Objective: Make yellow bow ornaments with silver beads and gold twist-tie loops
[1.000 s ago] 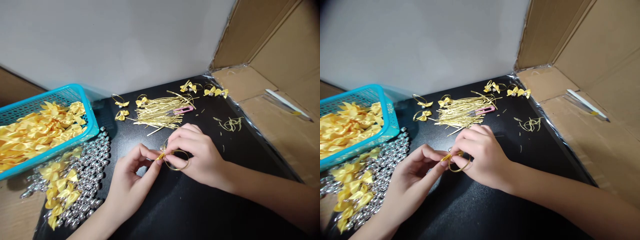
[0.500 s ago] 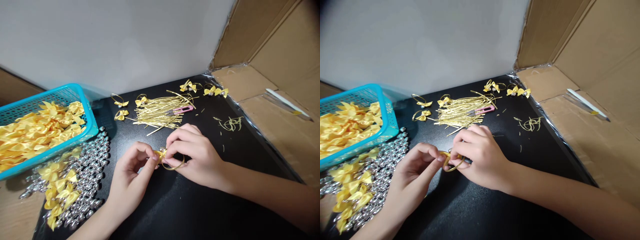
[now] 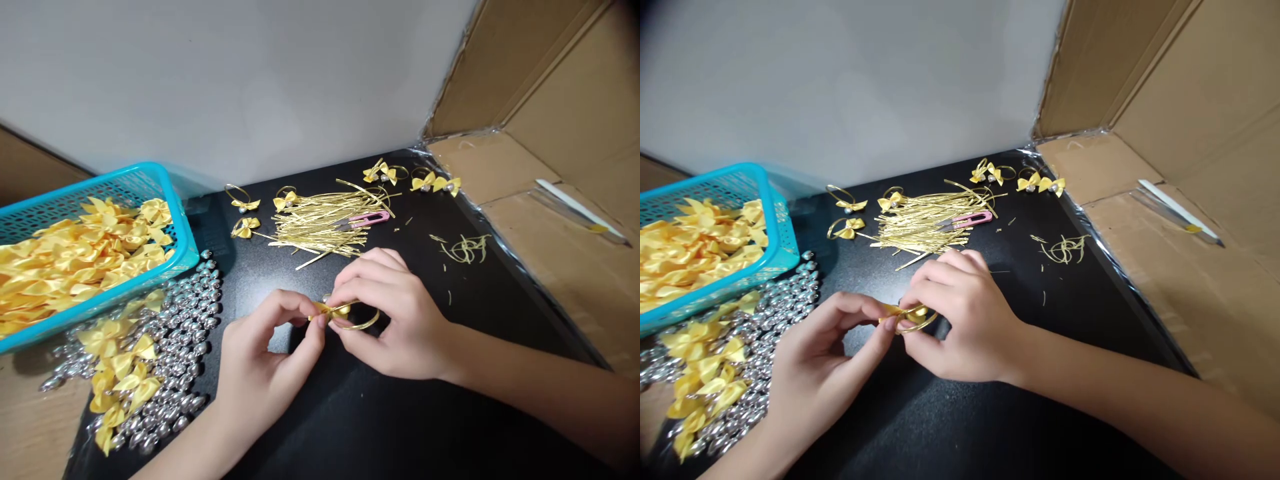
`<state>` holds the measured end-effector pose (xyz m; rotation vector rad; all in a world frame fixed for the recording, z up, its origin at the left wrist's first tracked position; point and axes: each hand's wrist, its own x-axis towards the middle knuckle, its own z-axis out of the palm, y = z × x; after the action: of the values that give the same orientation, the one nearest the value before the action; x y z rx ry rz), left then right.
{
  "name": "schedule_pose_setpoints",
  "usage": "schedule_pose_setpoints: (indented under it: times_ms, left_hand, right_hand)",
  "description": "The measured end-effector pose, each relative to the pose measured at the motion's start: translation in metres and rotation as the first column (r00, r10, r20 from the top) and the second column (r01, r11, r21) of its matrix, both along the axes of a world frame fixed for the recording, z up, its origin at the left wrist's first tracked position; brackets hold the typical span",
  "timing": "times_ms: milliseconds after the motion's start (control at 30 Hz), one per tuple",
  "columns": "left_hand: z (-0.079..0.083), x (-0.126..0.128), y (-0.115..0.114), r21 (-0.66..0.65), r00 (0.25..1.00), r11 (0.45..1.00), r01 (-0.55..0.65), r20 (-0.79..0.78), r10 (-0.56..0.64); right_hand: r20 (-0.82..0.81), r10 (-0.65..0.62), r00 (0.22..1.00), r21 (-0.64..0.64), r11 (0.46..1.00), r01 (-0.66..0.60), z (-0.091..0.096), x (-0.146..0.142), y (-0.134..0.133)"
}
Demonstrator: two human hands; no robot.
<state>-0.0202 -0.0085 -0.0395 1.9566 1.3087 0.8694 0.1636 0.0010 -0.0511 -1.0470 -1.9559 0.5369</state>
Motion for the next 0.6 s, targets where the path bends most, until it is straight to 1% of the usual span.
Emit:
schedule_pose_setpoints:
  times_ms: [100,233,367,600]
  left_hand:
    - [0.0020,0.0007,-0.0006,0.071,0.997,0.997,-0.010,-0.072,0.015]
    - [0.0012,-0.0003,-0.0002,0.151,0.995,0.988,0.022,-0.097,-0.007]
    - [0.0009,-0.0005,-0.0003,0.187,0.993,0.982,0.038,-0.116,-0.016]
    - [0.0017,0.0010,-0.0018,0.222,0.990,0.974,0.056,-0.141,-0.025]
  right_hand:
    - [-0.001,0.004,1.000,0.013,1.000,-0.004,0.0009,0.0004,-0.0007]
    - [-0.002,-0.021,1.000,0.035,0.999,0.021,-0.0001,-0.0005,-0.0003]
    - [0.006,-0.025,1.000,0.047,0.999,0.025,-0.0005,-0.0009,0.0001]
    - [0.040,-0.092,0.995,0.074,0.993,0.089,-0.0023,-0.0012,-0.0030]
